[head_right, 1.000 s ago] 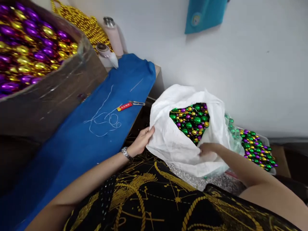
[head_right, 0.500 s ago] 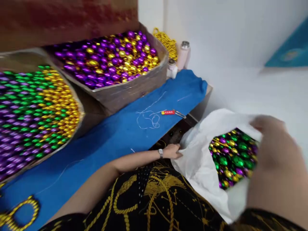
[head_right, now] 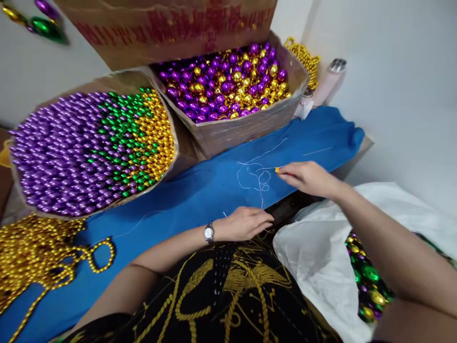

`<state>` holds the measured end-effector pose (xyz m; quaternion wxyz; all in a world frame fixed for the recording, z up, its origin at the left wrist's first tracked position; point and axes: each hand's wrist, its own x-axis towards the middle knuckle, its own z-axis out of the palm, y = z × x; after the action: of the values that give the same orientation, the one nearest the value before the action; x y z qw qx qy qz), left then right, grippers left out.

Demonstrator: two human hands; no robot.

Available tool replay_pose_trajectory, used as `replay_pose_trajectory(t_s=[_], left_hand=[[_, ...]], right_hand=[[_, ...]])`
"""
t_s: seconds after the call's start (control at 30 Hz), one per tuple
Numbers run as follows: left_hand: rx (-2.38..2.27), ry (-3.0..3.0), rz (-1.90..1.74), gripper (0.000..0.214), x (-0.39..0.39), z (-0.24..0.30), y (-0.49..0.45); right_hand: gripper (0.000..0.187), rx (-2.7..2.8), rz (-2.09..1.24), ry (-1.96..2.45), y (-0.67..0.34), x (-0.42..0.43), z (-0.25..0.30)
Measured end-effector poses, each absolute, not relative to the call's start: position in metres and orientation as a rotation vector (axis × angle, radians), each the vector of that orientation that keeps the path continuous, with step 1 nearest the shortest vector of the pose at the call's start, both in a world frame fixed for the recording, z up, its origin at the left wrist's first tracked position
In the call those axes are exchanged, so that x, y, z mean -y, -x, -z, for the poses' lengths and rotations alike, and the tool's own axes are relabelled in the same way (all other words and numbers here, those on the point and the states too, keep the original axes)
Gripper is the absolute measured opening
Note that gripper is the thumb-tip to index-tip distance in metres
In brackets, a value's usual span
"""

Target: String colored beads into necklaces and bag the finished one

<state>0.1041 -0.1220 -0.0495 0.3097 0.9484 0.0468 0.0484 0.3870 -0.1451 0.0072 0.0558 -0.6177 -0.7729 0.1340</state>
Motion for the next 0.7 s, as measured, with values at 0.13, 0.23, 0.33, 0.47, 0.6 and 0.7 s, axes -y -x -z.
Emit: replay_pose_trajectory(t_s=[0.13,0.23,0.33,0.47,0.6,0.7], left_hand=[[0.076,-2.696,-0.057,0.036,0.147,0.075,-0.143],[0.059,-2.802,0.019,0.050,0.155,0.093,-0.168],[0.072,-2.700,0.334,0.069,0.154,0.100,-0.172],[0.355,-2.371,0.562,0.085,0.145,0.099,-0.146],[0.122,-2.375,0.361,0.050,0.127,0.088,-0.113],[-0.185,-2.327,0.005,0.030,0.102,0.077,-0.102]], right_hand=[[0.037,2.297,-0.253,2.233,-0.367,0.098,0.037],[0.032,2.295,-0.235,2.390,-0.375,0.080,0.064],[0.035,2.334,-0.249,2.389,-0.378,0.081,0.079],[0.040,2.319,-0.198,2.392,-0.369,0.089,0.090],[0.036,2.312,-0.177,2.357,-0.362,0.092,0.095],[0.038,2.320,-0.134,2.355,-0.360,0.091,0.097]])
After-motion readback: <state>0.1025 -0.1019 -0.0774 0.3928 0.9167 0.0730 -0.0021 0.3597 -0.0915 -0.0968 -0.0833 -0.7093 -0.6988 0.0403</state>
